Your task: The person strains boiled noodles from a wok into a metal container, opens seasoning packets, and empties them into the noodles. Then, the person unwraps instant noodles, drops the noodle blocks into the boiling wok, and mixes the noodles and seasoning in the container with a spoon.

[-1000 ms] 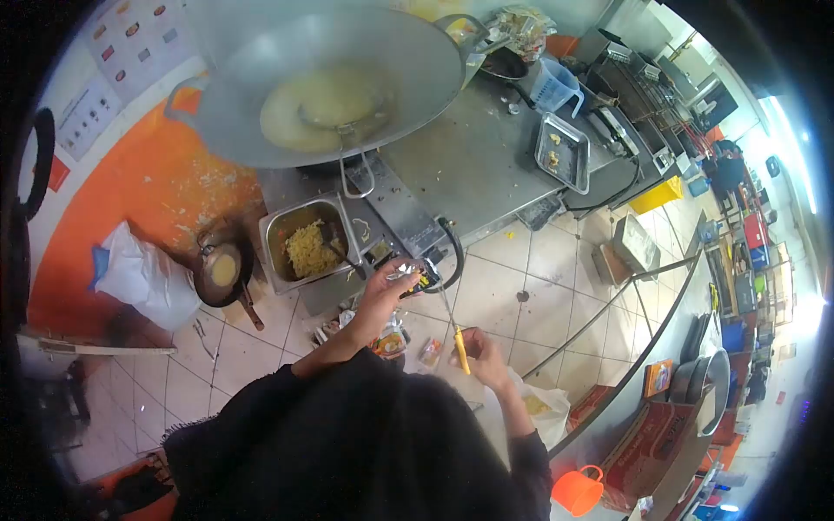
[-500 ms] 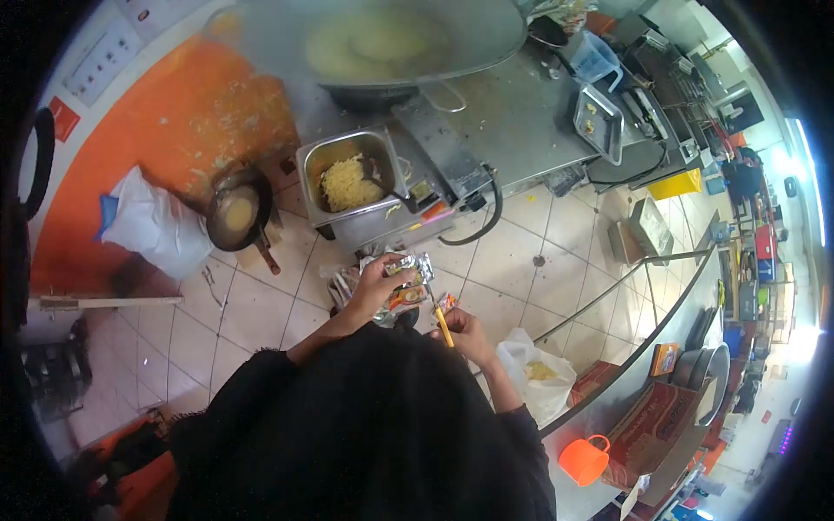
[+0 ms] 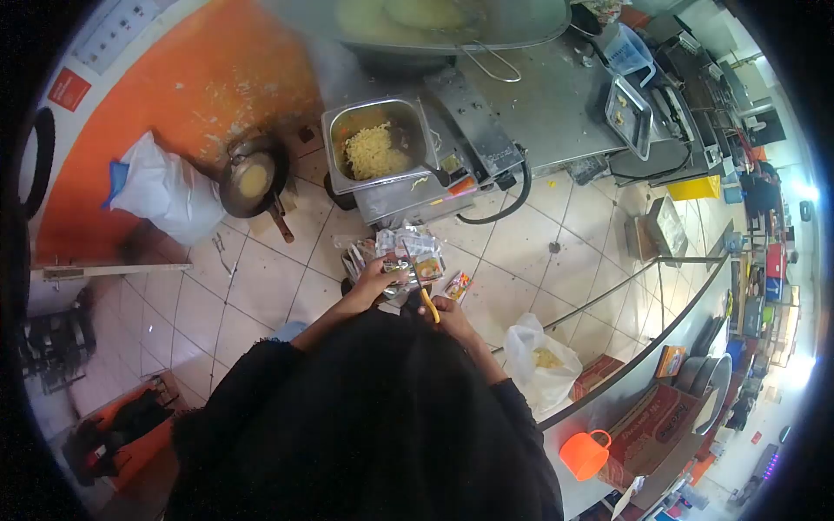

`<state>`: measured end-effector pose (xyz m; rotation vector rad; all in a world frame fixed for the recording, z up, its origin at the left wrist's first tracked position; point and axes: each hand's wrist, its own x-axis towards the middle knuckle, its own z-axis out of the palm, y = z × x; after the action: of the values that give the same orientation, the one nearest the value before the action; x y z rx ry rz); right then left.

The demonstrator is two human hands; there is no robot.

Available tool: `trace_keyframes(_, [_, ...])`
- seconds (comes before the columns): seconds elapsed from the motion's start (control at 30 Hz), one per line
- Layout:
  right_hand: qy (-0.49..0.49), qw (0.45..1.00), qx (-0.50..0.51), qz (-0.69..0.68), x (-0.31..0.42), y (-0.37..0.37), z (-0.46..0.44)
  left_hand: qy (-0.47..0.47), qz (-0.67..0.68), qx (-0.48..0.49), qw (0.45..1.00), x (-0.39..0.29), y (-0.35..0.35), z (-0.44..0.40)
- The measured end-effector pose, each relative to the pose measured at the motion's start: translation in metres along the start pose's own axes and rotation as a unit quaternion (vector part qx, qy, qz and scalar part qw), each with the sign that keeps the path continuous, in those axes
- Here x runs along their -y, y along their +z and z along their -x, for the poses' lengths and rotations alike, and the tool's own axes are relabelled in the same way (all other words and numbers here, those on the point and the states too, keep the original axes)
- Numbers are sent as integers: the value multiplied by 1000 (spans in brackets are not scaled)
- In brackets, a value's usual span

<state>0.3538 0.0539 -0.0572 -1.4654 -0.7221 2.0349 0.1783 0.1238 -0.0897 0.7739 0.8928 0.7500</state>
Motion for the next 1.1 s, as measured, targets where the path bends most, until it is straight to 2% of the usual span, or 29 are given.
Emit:
trace_keyframes(0.1, [58,998,4,-4,-22,-5,-16,-34,-18,-6,999,5,-11,6])
trace_keyframes(0.13, [60,998,6,-5,-32,-9,-23,-81,17,-14,996,9,-16,9])
trace_keyframes(0.17, [61,994,-14,92,-41,-13,-30,-82,16,-17,996,13,-19,12])
trace_keyframes(0.2, [63,980,-32,188,-50,-20,-34,-122,67,-33,990,18,-23,14])
trace_keyframes(0.23, [64,980,-29,187,-51,-25,-35,-161,118,-49,979,18,-26,17])
trace_keyframes(0.3, [-62,905,-90,410,-47,-42,-37,-172,142,-39,974,16,-36,18])
trace_keyframes(0.37, [4,893,-162,420,-26,-59,-29,-157,184,-108,964,7,-41,22])
trace_keyframes(0.43, [-42,914,-250,317,-19,-93,-22,-110,204,-98,968,22,-57,17])
trace_keyframes(0.5, [-93,867,-338,354,15,-116,-3,-45,248,-78,965,5,-54,18])
trace_keyframes(0.57, [-184,800,-458,343,40,-145,5,-51,259,-77,961,-14,-46,20])
trace_keyframes(0.63, [-208,684,-540,445,80,-175,-3,4,253,-21,967,-23,-38,22])
trace_keyframes(0.7, [-226,659,-531,483,144,-176,-4,3,260,-23,965,-37,-26,27])
trace_keyframes(0.77, [-188,622,-530,545,186,-206,-36,17,233,24,972,-47,-14,27])
trace_keyframes(0.83, [-163,615,-527,564,216,-230,-76,41,242,-12,969,-46,-6,26])
trace_keyframes(0.87, [-172,615,-523,564,220,-244,-93,34,211,-2,977,-53,-2,28])
trace_keyframes(0.9, [-217,632,-477,571,221,-256,-111,25,179,8,984,-61,2,30])
trace_keyframes(0.93, [-260,646,-428,576,228,-251,-117,30,174,-9,984,-70,8,32])
trace_keyframes(0.97, [-268,644,-424,577,235,-246,-122,38,173,-13,984,-79,11,34])
trace_keyframes(1.03, [-236,645,-454,568,242,-223,-124,13,138,-54,989,-97,15,39])
trace_keyframes(1.1, [-210,645,-448,582,259,-167,-94,54,125,-62,989,-130,24,42])
